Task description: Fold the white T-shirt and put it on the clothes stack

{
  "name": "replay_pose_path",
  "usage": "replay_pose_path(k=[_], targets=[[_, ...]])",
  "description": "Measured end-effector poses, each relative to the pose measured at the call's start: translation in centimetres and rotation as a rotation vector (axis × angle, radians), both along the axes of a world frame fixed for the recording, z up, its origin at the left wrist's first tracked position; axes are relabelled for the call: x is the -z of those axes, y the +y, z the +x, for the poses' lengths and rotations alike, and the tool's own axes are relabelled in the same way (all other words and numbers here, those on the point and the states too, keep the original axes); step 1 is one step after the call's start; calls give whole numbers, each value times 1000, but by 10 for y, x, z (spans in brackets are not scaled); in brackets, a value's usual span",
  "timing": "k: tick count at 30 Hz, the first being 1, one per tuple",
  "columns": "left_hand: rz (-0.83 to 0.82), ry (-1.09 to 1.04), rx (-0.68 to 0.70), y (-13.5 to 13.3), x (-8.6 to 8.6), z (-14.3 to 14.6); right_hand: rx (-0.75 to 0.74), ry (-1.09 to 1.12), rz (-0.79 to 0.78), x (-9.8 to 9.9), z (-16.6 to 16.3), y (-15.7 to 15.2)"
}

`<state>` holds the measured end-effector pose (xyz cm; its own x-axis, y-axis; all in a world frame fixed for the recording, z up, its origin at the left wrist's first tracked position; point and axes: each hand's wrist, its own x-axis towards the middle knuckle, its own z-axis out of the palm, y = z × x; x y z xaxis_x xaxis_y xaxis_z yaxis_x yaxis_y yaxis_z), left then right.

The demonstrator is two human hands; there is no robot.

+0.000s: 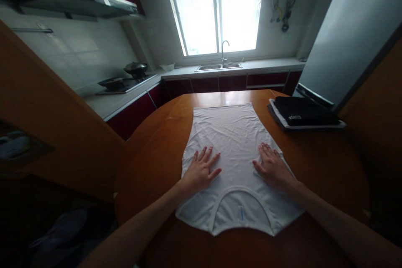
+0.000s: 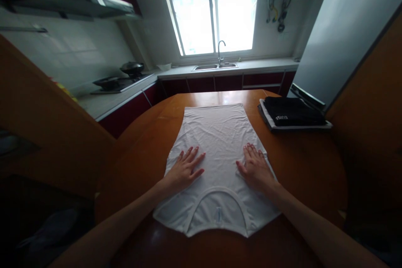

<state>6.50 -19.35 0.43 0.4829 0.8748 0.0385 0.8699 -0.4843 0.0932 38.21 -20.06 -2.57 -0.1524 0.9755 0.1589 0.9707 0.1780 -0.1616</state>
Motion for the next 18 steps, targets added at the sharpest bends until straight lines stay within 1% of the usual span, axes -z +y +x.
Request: replay_pose_path(k=[6,9,11,14,18], targets=[[6,1,25,2,3,0,-11,28,0,-3,-1,-2],[3,-12,31,1,-1,1,-27,49,1,-5,-2,-7],[-20,-22,65,-3,-5,2,-33,53,-20,-5,-2,-13],[-81,-31,168,-18,-12,-1,-72,44,-73,-4,-1,-27],[-119,-46,302,-56,-21,-10,-196,53,-133,-7,7,-55]])
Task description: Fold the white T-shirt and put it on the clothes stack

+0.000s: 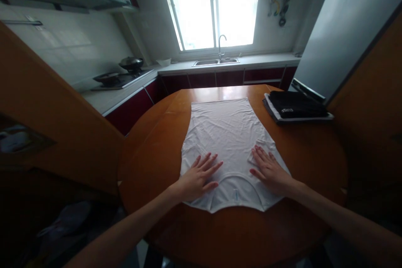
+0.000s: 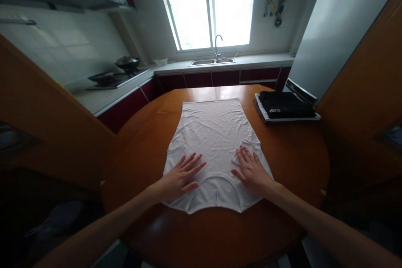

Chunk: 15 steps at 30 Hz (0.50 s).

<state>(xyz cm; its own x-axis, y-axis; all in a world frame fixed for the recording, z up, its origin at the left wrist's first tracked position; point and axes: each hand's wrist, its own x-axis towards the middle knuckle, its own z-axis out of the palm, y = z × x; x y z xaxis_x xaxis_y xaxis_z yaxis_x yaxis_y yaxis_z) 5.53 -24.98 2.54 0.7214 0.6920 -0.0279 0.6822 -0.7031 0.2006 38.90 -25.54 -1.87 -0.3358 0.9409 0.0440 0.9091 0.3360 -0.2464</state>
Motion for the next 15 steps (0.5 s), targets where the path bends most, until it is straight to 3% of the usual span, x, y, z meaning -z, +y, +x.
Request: replay_pose_path(k=[6,12,15], targets=[[-46,5,72,-53,-13,-16,-230,90,-50,-15,23,-46],[-7,-46,129,-63,-13,-33,-388,163,-105,-30,42,-66],[65,-95,181,-64,-15,-39,-423,172,-42,-33,49,-65]])
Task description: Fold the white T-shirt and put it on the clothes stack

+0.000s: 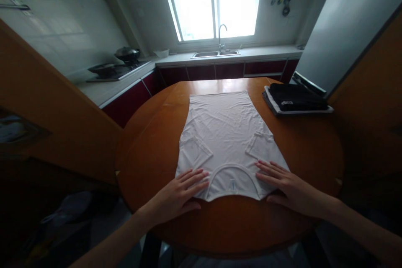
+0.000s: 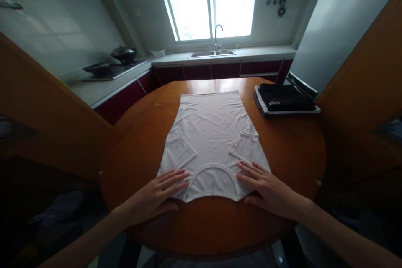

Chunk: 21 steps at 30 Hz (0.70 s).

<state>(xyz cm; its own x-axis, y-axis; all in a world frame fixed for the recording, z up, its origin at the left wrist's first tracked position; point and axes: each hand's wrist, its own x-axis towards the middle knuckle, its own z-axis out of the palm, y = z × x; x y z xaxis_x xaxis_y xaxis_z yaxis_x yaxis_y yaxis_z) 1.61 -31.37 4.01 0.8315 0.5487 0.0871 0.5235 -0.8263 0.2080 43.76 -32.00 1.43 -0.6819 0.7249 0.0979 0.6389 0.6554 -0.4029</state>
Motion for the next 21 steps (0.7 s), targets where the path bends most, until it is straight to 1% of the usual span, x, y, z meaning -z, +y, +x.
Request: replay_pose_path(k=[4,8,14,18,21], targets=[[138,-86,68,-3,-5,-7,-65,22,187,0,9,4],[199,-102,76,-7,-6,-20,-112,37,290,-1,20,5],[232,-42,31,-5,-4,-46,-93,6,333,2,41,8],[206,-52,-13,-1,-5,-50,-28,16,332,4,49,10],[161,-102,-55,0,-4,-50,18,58,350,4,51,11]])
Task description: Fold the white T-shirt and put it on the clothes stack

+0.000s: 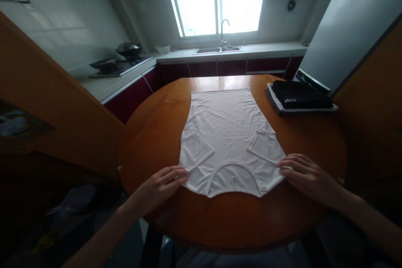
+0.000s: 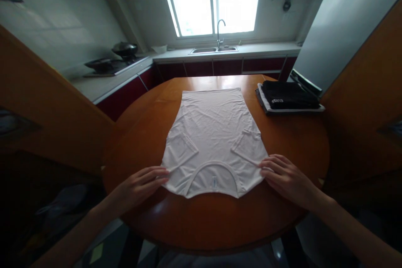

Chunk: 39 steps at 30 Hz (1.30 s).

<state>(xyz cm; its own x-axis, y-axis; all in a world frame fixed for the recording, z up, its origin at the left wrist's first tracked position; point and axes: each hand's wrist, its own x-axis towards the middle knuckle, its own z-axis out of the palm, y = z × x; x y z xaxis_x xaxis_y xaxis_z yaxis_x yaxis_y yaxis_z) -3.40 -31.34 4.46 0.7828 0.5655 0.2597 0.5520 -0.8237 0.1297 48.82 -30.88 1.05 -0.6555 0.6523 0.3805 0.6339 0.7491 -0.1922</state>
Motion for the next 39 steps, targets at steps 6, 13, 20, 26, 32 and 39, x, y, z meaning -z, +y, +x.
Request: replay_pose_path(k=[6,13,20,26,32,39], targets=[[-158,-220,-88,11,6,-3,119,189,-96,-4,-3,9],[-272,-489,-375,51,4,4,312,514,-198,-11,-21,48],[-395,-590,-571,119,2,6,440,634,-343,-13,-32,130],[-494,-448,-555,154,11,-3,438,547,-419,-3,-37,165],[-391,-590,-600,182,-4,-5,483,646,-374,-15,-26,189],[-364,-604,-642,222,10,0,547,698,-398,-8,-32,227]])
